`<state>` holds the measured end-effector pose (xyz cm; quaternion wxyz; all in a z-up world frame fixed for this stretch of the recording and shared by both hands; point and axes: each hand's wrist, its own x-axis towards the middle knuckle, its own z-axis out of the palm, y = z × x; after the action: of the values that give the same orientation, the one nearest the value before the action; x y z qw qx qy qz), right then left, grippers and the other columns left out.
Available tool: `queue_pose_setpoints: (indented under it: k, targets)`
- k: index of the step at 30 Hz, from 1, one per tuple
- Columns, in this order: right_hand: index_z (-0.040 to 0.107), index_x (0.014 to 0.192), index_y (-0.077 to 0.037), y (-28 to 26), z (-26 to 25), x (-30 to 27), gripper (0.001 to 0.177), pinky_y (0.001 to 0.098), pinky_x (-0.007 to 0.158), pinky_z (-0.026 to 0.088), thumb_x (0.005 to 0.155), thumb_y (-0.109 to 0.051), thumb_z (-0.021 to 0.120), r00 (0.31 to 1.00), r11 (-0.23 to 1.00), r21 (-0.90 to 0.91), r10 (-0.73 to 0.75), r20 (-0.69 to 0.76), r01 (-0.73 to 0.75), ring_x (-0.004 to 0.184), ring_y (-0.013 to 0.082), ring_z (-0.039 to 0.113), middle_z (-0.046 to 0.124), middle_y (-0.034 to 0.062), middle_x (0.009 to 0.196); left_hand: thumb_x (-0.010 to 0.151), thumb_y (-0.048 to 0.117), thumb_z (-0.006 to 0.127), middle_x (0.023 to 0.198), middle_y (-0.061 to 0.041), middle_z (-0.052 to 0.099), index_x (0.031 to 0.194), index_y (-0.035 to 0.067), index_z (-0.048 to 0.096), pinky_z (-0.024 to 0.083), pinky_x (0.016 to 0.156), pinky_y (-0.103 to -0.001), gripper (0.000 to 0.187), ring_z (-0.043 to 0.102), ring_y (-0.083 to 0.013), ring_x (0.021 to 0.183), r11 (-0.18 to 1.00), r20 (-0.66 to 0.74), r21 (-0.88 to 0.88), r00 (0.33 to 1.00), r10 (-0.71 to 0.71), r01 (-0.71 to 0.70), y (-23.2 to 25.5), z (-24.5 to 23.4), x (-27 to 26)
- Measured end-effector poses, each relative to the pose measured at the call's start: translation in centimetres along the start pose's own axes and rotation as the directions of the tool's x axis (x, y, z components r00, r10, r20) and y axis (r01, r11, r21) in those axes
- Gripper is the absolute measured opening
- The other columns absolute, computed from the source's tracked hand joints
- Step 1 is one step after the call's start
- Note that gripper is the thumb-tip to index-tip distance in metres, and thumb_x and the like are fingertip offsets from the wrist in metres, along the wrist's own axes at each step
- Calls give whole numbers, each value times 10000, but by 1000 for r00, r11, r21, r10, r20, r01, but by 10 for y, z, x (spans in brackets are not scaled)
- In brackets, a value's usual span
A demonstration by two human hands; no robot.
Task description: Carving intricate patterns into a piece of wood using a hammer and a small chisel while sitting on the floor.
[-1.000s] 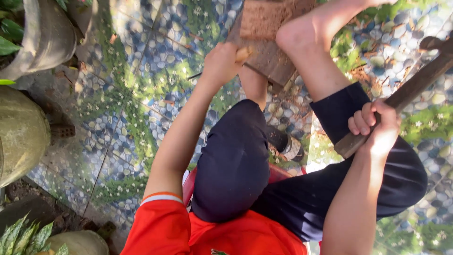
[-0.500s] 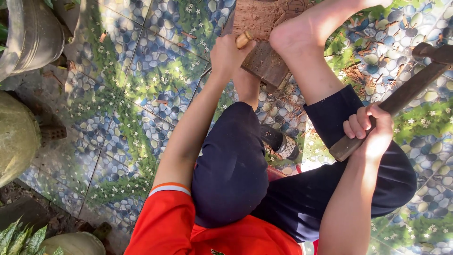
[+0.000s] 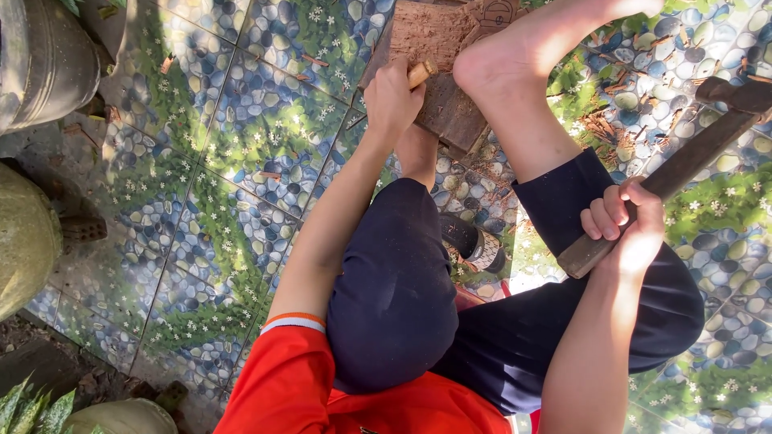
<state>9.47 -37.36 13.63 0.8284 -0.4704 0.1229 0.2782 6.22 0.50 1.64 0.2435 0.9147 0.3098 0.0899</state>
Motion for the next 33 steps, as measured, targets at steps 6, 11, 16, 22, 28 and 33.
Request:
queue_pose_setpoints:
  k: [6, 11, 16, 22, 28, 33]
  targets:
    - [417, 727, -221, 0, 1, -1, 241, 208, 416, 209, 937, -212, 534, 1000, 1000, -3, -8, 5, 8, 411, 37, 226, 273, -83, 571, 839, 172, 738, 812, -117, 670, 887, 99, 549, 500, 509, -492, 208, 654, -371, 688, 998, 45, 54, 999, 23, -26, -11, -4, 4]
    - [476, 755, -213, 0, 1, -1, 182, 206, 417, 204, 916, -230, 560, 1000, 1000, 7, -4, -19, 4, 412, 35, 227, 280, -85, 571, 837, 101, 705, 728, -83, 640, 833, 102, 552, 447, 460, -433, 153, 594, -290, 582, 1000, 90, -22, 996, 0, 2, -19, -24, 3]
    - [475, 755, -208, 0, 2, -2, 182, 204, 415, 205, 911, -231, 566, 1000, 1000, 12, -2, -20, 2, 410, 33, 231, 277, -84, 567, 849, 98, 691, 687, -73, 569, 786, 109, 484, 387, 445, -421, 217, 525, -272, 537, 1000, 134, -26, 991, 13, -10, -23, -23, -1]
    - [412, 720, -213, 0, 2, -4, 230, 214, 417, 199, 909, -215, 542, 999, 1000, -2, -13, -31, 13, 411, 41, 216, 264, -79, 573, 860, 133, 686, 632, -48, 476, 747, 129, 427, 312, 458, -389, 282, 405, -213, 516, 993, 143, -82, 987, -71, 83, -20, -23, -3]
    - [421, 725, -212, 3, -1, 0, 232, 209, 414, 203, 917, -221, 550, 999, 1000, 3, -5, -33, 6, 409, 37, 219, 269, -82, 565, 929, 507, 720, 690, -58, 643, 797, 111, 618, 479, 472, -425, 430, 620, -254, 583, 998, 117, 4, 991, -61, 61, -17, -24, 2]
    - [487, 762, -212, 5, -12, 5, 175, 207, 417, 220, 923, -237, 551, 1000, 999, 31, 12, 20, -13, 404, 39, 234, 282, -88, 570, 866, 32, 690, 682, -58, 691, 783, 112, 681, 472, 430, -417, 115, 633, -249, 564, 988, -14, -144, 999, 49, -50, -17, -16, 0]
